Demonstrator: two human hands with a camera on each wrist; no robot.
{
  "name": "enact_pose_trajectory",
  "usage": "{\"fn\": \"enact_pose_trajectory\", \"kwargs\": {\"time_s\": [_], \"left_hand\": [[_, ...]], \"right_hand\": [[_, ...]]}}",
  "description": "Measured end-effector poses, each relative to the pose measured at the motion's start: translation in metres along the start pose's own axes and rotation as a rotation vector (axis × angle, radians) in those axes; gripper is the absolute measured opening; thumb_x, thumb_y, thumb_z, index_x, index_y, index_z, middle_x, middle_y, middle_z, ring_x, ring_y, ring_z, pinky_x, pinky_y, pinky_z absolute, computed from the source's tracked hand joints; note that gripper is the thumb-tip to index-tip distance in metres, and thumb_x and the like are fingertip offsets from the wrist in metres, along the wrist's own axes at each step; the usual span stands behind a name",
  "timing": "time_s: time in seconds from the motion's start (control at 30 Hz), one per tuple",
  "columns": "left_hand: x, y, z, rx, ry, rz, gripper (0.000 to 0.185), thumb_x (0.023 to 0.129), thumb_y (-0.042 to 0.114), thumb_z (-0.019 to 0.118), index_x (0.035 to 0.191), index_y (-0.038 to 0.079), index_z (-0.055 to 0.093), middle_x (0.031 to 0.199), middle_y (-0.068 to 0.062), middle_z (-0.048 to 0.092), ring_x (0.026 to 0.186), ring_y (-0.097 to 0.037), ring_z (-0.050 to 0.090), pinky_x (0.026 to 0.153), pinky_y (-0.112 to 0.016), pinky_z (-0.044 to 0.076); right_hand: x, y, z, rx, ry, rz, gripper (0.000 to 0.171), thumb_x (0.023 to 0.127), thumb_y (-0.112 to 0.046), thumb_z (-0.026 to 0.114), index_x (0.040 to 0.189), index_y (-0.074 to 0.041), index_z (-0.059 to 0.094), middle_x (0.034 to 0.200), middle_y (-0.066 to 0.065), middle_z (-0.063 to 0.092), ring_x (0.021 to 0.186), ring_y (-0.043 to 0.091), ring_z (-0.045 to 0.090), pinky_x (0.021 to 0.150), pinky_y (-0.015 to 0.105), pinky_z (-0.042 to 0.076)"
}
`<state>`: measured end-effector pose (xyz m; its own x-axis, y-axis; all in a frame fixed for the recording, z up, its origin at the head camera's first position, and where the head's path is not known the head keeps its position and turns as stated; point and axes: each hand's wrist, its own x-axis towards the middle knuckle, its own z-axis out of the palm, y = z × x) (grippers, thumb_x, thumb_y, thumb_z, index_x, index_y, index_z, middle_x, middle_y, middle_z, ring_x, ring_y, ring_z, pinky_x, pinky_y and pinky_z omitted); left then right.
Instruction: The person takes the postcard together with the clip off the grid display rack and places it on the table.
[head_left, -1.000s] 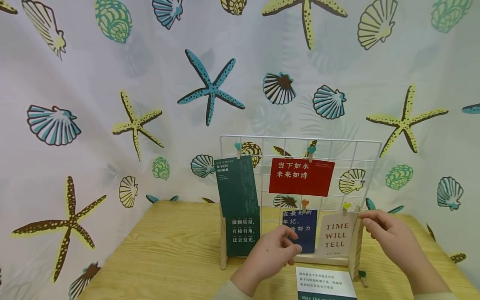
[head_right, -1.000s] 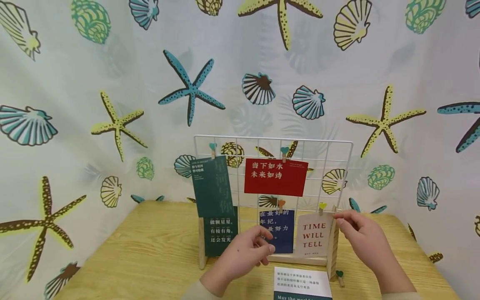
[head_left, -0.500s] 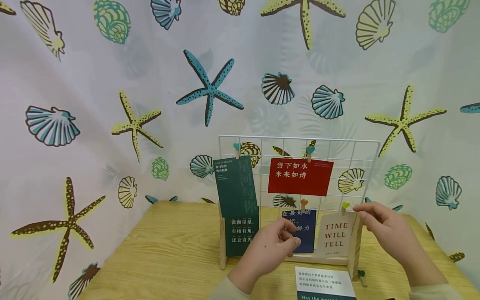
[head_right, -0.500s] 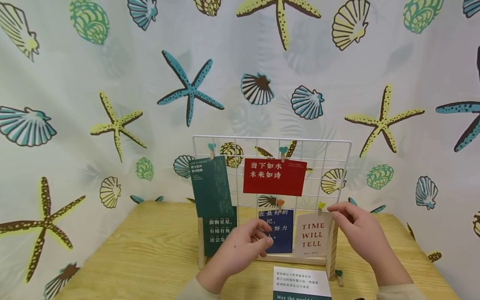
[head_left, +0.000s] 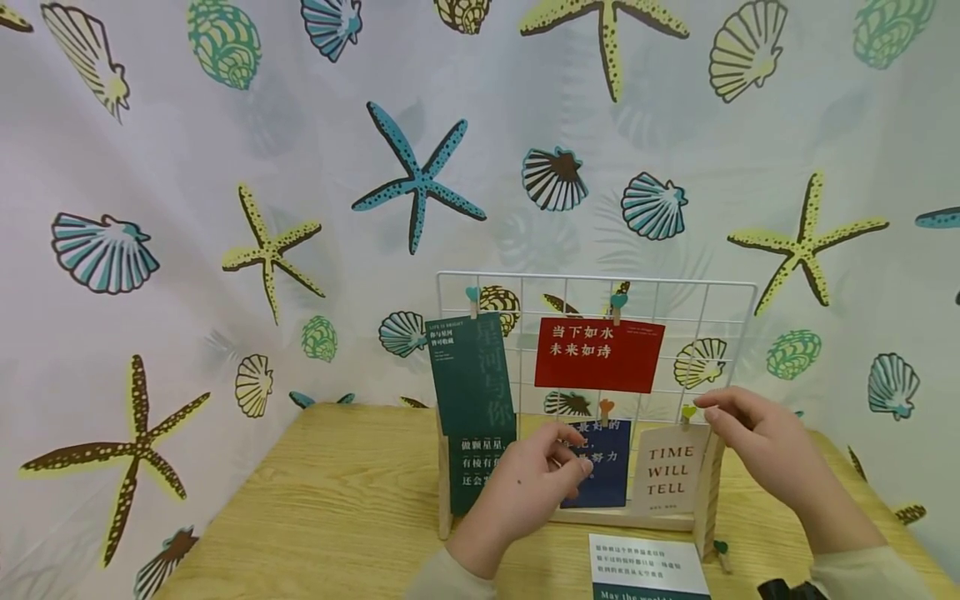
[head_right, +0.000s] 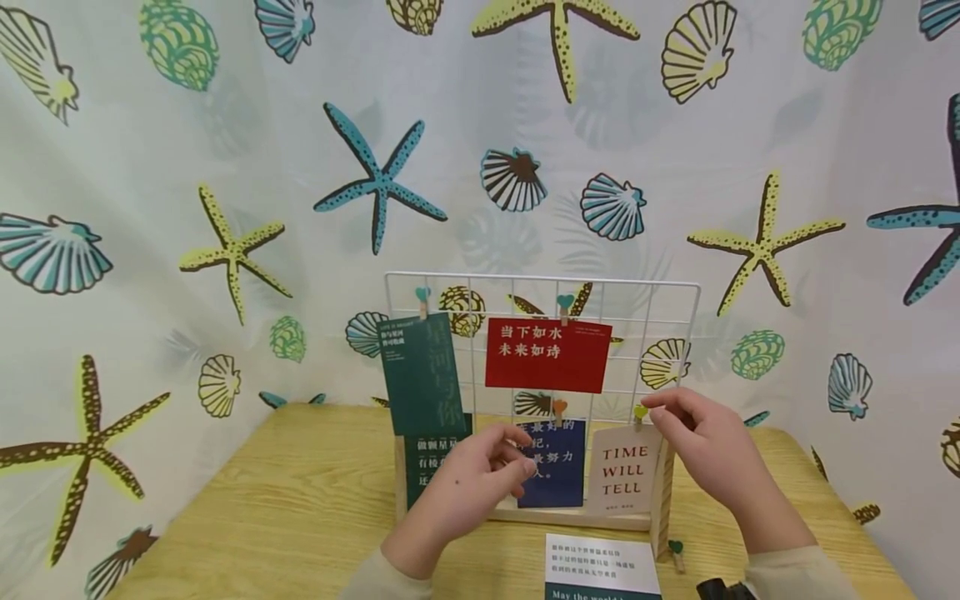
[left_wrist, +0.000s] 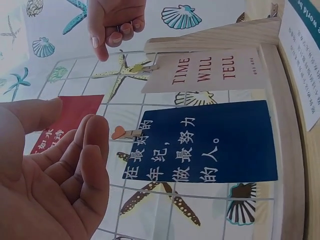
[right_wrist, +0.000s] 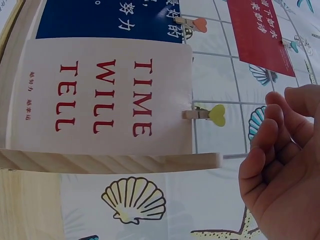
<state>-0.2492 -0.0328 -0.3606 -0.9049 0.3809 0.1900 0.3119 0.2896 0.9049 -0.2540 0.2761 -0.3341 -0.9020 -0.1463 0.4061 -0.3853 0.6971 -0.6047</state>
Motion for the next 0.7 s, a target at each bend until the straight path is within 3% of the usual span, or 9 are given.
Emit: {"fn": "enact_pose_trajectory", "kwargs": {"time_s": [0.7], "left_hand": [[0.003,0.016,-0.024,0.129,0.154,0.038,0.025,0.099,0.03,0.066,0.123,0.022,0.063,0.096,0.007,0.063,0.084,-0.017,0.06,0.071,-0.037,0.051]], "right_hand": [[0.018,-0.029,-0.007,-0.056,0.019,-0.068,0.03,0.106,-0.03,0.053,0.129,-0.015,0.065,0.087,0.002,0.062,0.079,0.021,0.055,0.063,0.034,0.045]]}}
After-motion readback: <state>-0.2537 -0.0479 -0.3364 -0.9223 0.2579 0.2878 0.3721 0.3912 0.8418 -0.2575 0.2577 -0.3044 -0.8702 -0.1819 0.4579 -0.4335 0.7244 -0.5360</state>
